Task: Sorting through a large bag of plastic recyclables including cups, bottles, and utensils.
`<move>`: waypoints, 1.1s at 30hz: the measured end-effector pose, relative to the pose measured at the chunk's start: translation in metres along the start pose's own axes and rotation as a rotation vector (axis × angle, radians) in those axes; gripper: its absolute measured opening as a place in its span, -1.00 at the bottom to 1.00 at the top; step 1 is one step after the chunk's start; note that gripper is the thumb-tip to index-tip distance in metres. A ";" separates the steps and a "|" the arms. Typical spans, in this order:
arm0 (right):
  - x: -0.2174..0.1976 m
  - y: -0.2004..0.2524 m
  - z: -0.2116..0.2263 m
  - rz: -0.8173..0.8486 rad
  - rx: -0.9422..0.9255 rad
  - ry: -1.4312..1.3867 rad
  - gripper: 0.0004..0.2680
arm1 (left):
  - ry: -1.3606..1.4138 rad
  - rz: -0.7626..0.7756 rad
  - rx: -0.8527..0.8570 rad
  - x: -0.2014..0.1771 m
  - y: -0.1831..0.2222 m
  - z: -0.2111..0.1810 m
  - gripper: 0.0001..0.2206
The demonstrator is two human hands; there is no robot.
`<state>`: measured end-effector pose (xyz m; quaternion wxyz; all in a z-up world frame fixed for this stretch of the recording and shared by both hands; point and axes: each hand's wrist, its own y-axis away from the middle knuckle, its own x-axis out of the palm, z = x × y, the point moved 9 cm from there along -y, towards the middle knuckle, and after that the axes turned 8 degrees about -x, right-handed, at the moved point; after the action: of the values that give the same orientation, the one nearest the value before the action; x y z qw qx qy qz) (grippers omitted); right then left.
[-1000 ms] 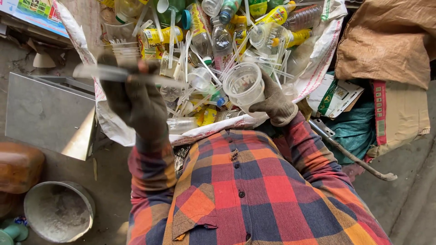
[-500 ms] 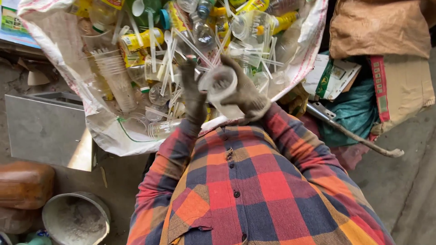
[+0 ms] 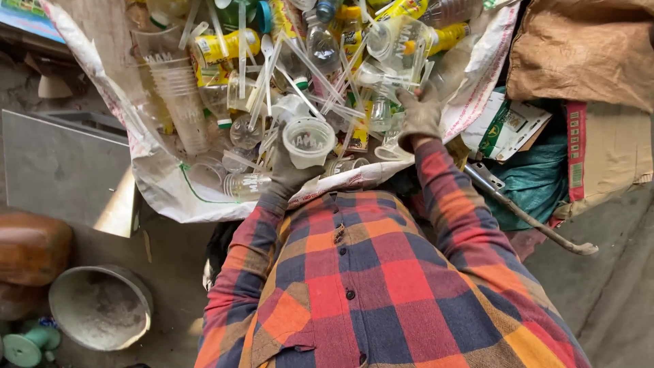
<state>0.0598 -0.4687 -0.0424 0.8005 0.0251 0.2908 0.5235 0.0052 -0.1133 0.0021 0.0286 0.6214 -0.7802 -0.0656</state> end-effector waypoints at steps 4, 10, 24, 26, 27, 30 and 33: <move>0.015 -0.008 -0.001 0.098 -0.077 -0.161 -0.67 | -0.085 -0.004 -0.054 0.007 -0.003 0.019 0.13; -0.004 0.079 0.143 0.450 -0.432 -0.171 -0.86 | -0.676 -0.124 -0.141 -0.008 -0.013 -0.022 -0.17; 0.064 0.188 0.215 0.844 -1.014 0.163 -0.81 | -0.603 -0.062 0.359 0.026 -0.018 -0.102 -0.08; 0.057 0.183 0.200 0.749 -0.897 -0.165 -0.79 | -0.563 -0.078 0.436 0.021 -0.011 -0.093 -0.04; 0.046 0.171 0.191 0.644 -0.771 -0.476 -0.76 | -0.520 -0.100 0.518 0.019 -0.007 -0.092 0.00; 0.007 0.101 0.134 0.249 -0.496 -0.706 -0.80 | -0.475 -0.115 0.441 0.005 -0.004 -0.096 -0.03; -0.041 0.009 0.095 -0.052 -0.284 -0.331 -0.78 | -0.417 -0.095 0.302 -0.016 0.011 -0.099 -0.07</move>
<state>0.0870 -0.4744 0.0574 0.8459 -0.0099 0.0793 0.5273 0.0104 -0.1017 0.1024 -0.2289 0.6276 -0.7402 -0.0761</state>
